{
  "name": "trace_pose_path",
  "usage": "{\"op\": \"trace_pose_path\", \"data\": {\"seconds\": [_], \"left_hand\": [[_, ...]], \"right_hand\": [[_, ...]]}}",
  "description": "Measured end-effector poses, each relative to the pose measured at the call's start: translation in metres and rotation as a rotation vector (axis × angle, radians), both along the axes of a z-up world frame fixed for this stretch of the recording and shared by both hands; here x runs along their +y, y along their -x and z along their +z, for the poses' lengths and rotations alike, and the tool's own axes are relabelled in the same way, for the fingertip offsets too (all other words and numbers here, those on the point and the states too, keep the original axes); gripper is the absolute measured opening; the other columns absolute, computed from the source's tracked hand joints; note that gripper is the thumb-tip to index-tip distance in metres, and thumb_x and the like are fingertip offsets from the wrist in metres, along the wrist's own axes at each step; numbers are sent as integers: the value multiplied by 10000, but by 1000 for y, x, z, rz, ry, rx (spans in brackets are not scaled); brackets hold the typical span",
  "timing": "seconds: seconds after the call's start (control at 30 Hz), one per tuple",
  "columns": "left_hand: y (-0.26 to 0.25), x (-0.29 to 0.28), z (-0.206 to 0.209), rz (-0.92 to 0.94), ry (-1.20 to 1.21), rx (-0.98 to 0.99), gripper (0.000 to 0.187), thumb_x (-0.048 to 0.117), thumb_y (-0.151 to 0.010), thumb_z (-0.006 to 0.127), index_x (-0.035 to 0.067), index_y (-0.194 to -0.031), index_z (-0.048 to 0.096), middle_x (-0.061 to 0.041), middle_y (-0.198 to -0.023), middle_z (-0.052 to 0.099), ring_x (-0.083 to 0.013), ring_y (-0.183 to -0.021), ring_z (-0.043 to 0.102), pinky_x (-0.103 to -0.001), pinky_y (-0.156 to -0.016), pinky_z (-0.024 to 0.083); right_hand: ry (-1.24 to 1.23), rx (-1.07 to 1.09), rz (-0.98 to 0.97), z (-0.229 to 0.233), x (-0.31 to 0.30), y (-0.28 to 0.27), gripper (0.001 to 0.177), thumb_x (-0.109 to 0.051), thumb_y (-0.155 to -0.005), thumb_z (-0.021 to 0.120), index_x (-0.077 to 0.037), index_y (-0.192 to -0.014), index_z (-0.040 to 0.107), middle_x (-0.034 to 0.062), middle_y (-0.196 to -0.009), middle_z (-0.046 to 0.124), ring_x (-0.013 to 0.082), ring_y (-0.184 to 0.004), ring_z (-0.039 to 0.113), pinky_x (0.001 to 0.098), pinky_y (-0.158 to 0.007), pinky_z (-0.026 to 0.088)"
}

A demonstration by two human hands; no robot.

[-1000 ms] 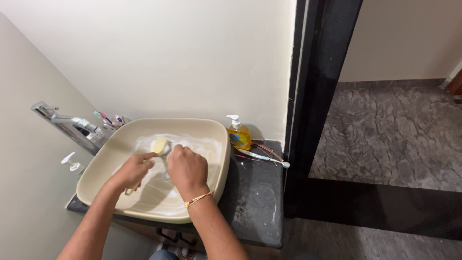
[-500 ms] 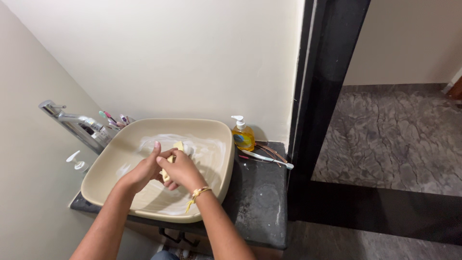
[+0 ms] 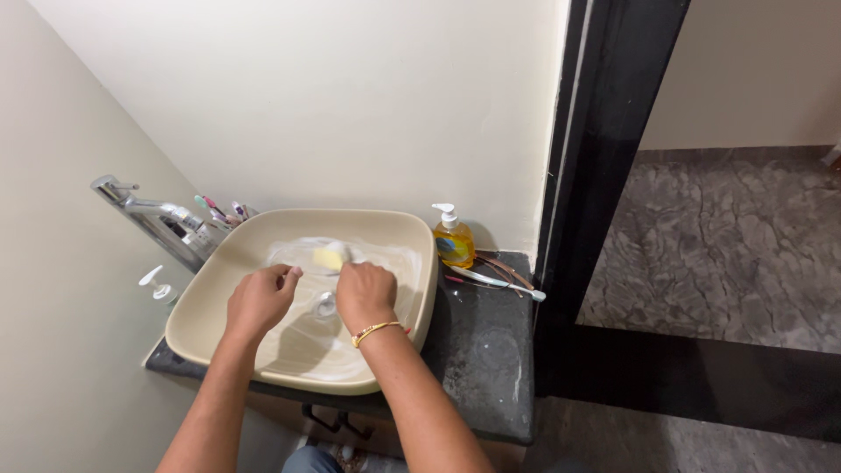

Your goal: The person scrubs the interior of a beige bathroom sink using a yellow sponge and soapy water. They repeatedly rub the basin's bottom and sides, generating and spreading foam throughout the clip.

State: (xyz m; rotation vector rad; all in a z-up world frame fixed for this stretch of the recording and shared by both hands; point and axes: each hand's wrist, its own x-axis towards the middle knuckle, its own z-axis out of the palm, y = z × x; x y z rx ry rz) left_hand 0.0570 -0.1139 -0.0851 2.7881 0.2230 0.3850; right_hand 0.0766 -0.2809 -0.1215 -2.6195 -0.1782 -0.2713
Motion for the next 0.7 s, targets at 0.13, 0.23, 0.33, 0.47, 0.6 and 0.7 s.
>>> {"op": "trace_pose_path", "data": {"seconds": [0.13,0.23,0.33,0.47,0.6,0.7], "left_hand": [[2,-4,3,-26,-8,3,397,481,-947,604,174,-1118,789,-102,-862,756,-350,-850,707,-463,-742,545],[4,-7,6,-17,-8,75,394,482,-952,593,190,-1135,786,-95,-839,760,-330,-827,714,-455,-729,547],[5,-11,9,-20,-30,74,402,491,-962,588,192,-1143,786,-94,-823,755,-325,-819,714,-446,-726,546],[6,-14,11,7,-23,108,406,491,-958,588,192,-1155,779,-88,-811,756,-317,-813,716,-445,-723,546],[4,-14,10,0,-49,110,410,495,-960,584,196,-1160,781,-84,-812,757,-314,-812,717,-442,-725,546],[4,-15,10,-9,-39,103,414,497,-960,579,193,-1155,781,-73,-811,761,-305,-799,720,-437,-715,549]], "right_hand": [[61,42,-108,14,-25,13,240,-123,-978,554,-88,-899,778,151,-884,774,280,-809,766,408,-640,608],[115,116,7,25,-37,45,225,-97,-943,566,-84,-907,787,158,-899,768,285,-821,761,410,-660,605],[101,169,156,34,-44,54,198,-106,-905,595,-76,-921,790,171,-921,758,303,-845,752,415,-705,591],[63,108,-11,29,-43,29,217,-96,-928,575,-79,-931,791,167,-988,741,317,-866,752,407,-692,610],[102,90,-8,11,-45,24,202,-112,-925,584,-74,-968,777,167,-1045,716,321,-879,750,406,-696,606],[158,-10,-93,8,-51,25,180,-127,-912,603,-79,-958,771,143,-1034,699,303,-857,737,390,-669,604]]}}
